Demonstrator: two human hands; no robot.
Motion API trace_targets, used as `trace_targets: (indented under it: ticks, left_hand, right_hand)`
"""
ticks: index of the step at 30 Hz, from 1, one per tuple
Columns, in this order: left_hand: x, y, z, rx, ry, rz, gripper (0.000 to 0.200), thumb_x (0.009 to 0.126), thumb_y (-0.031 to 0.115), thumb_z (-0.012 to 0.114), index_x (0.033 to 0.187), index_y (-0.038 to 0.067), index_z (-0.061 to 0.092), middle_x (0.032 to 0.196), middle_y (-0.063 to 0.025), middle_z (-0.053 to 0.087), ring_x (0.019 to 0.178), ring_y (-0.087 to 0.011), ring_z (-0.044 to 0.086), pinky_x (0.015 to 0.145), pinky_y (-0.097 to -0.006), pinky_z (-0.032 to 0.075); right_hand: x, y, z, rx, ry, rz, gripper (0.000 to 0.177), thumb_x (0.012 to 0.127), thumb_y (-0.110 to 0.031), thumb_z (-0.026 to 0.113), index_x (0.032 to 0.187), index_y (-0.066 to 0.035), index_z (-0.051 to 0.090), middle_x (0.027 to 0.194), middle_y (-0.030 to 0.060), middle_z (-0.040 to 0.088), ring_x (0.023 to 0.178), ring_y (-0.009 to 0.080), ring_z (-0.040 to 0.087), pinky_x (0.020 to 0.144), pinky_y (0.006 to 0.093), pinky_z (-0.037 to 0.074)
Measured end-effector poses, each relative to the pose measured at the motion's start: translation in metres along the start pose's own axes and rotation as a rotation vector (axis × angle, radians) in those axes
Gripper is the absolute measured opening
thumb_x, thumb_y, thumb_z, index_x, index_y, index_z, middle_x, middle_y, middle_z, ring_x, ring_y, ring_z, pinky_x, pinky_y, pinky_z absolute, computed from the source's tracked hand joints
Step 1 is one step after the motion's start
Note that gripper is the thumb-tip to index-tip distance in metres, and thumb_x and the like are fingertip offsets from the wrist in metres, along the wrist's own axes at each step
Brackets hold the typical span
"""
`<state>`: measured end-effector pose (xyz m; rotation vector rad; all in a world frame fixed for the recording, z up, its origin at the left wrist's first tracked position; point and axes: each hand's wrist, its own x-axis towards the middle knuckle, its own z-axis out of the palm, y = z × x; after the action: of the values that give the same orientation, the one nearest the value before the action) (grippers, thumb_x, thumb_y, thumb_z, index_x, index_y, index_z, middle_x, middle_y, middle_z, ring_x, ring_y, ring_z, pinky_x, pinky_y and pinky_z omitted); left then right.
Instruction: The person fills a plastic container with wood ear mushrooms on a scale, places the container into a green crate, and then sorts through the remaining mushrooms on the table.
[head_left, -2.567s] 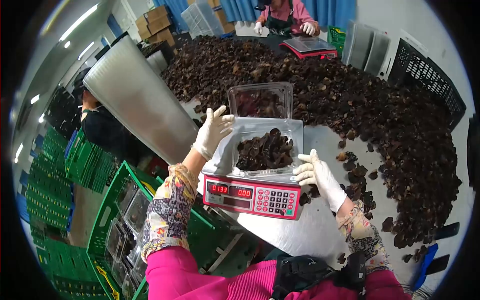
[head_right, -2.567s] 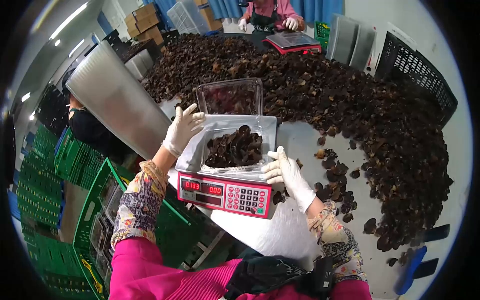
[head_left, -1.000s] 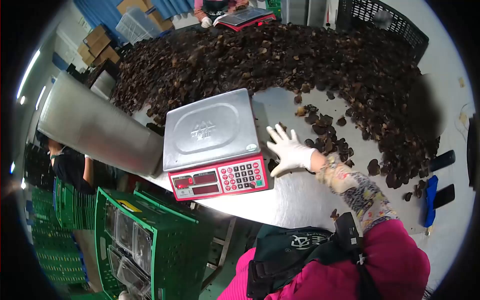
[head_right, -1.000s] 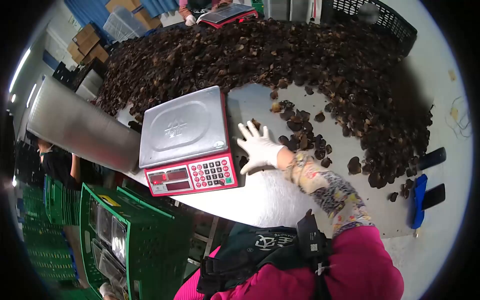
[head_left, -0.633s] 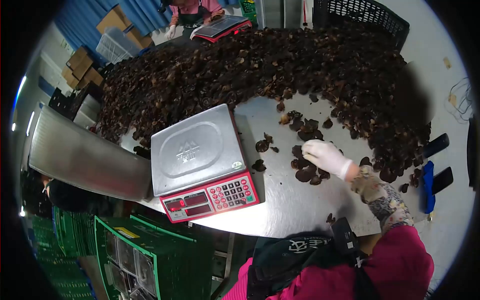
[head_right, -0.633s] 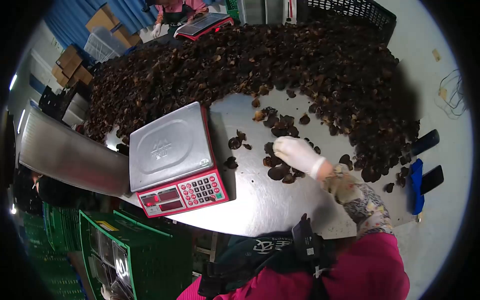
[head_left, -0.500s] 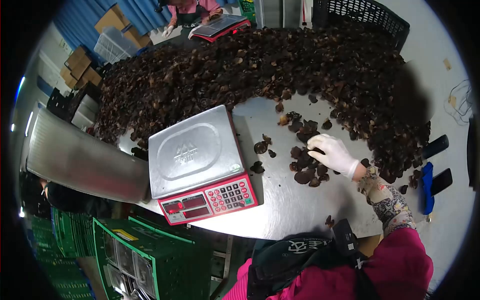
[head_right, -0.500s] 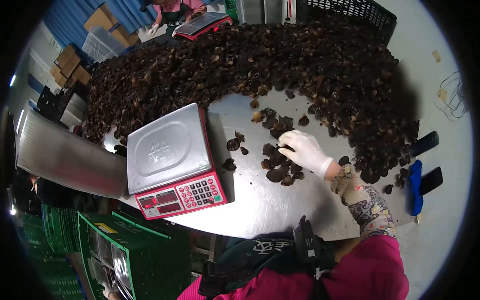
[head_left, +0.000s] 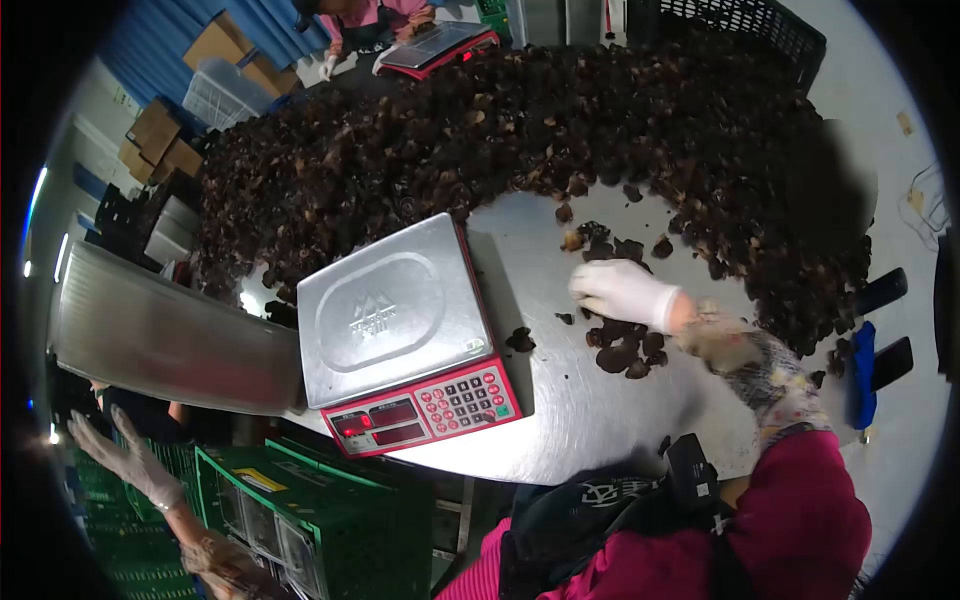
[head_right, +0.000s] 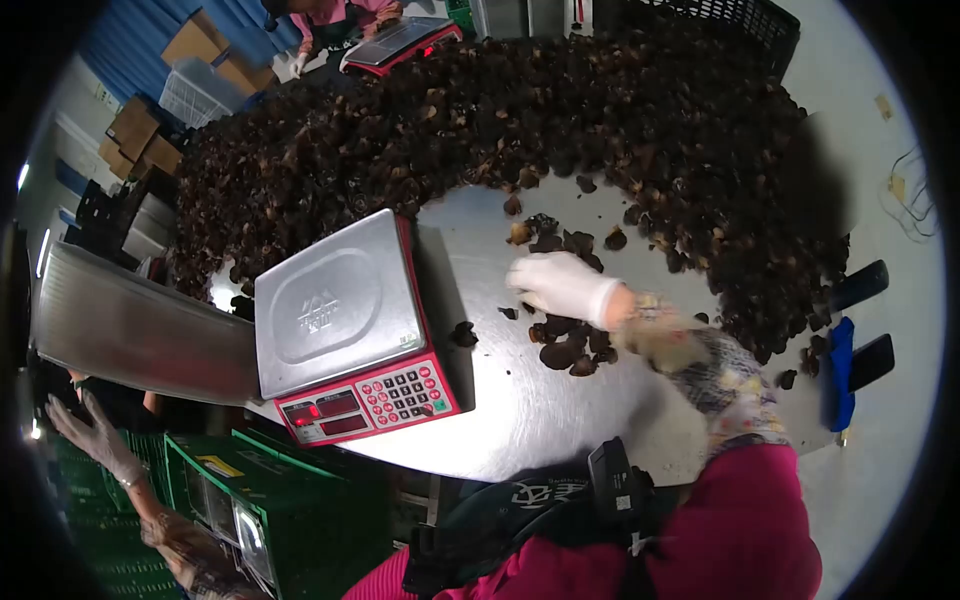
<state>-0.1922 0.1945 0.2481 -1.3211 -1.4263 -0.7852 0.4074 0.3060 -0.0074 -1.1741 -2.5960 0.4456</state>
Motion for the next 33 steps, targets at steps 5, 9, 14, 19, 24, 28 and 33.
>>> trace_targets:
  ticks: [5,9,14,19,24,28,33]
  left_hand:
    - [0.095,-0.113,0.06,0.416,0.114,0.414,0.061,0.097,0.043,0.048,0.145,0.007,0.036,0.148,-0.0196,0.034,0.135,-0.0328,0.035,0.112,-0.0438,0.027]
    - [0.136,-0.19,0.119,0.198,-0.326,0.085,0.059,0.099,0.045,0.039,0.144,0.006,0.037,0.144,-0.0202,0.041,0.133,-0.0323,0.039,0.109,-0.0386,0.032]
    - [0.173,-0.232,0.143,0.469,-0.552,-0.014,0.053,0.1,0.038,0.036,0.141,0.005,0.042,0.142,-0.0221,0.043,0.131,-0.0332,0.043,0.106,-0.0397,0.035]
    - [0.194,-0.315,0.172,0.09,-0.772,-0.087,0.035,0.096,0.027,0.047,0.114,0.0,0.06,0.108,-0.0164,0.064,0.098,-0.0235,0.061,0.084,-0.0342,0.046]
    - [0.205,-0.307,0.17,0.081,-0.743,-0.088,0.018,0.085,0.016,0.06,0.093,0.0,0.06,0.079,-0.0072,0.061,0.073,-0.0143,0.055,0.068,-0.0303,0.044]
    - [0.208,-0.298,0.159,0.231,-0.576,-0.042,0.027,0.083,0.021,0.065,0.098,0.0,0.058,0.088,-0.012,0.061,0.081,-0.021,0.057,0.074,-0.0358,0.045]
    - [0.218,-0.267,0.134,0.307,-0.403,-0.076,0.039,0.081,0.027,0.07,0.105,0.001,0.055,0.098,-0.0166,0.061,0.089,-0.0296,0.058,0.082,-0.0411,0.045]
  right_hand:
    - [-0.055,-0.019,-0.043,-0.142,-0.134,0.135,0.03,0.08,-0.024,0.067,0.106,-0.009,0.066,0.116,0.0063,0.062,0.117,0.0228,0.05,0.102,0.0398,0.032]
    - [-0.011,-0.053,0.009,-0.064,0.042,-0.039,0.047,0.08,-0.031,0.069,0.121,-0.009,0.059,0.124,0.0058,0.058,0.124,0.0242,0.046,0.106,0.0435,0.03]
    - [0.041,-0.091,0.069,-0.35,-0.142,0.041,0.026,0.08,-0.024,0.064,0.104,-0.014,0.067,0.105,0.0044,0.06,0.112,0.021,0.053,0.112,0.0492,0.025]
    - [-0.007,-0.049,0.067,-0.338,0.158,-0.033,0.013,0.08,-0.01,0.058,0.084,-0.017,0.067,0.085,-0.0004,0.06,0.096,0.0174,0.057,0.103,0.0419,0.033]
    - [-0.075,-0.025,0.012,-0.005,0.234,0.089,0.012,0.084,-0.016,0.06,0.092,-0.014,0.069,0.09,0.0005,0.063,0.098,0.0194,0.056,0.099,0.0371,0.033]
    - [-0.081,-0.01,-0.005,0.324,0.311,0.264,0.014,0.087,-0.017,0.061,0.093,-0.006,0.069,0.097,0.0076,0.066,0.1,0.027,0.058,0.091,0.0387,0.044]
    - [-0.039,0.017,-0.007,0.4,0.349,0.293,0.018,0.087,-0.016,0.06,0.1,-0.005,0.069,0.103,0.0103,0.066,0.104,0.0292,0.058,0.094,0.0385,0.044]
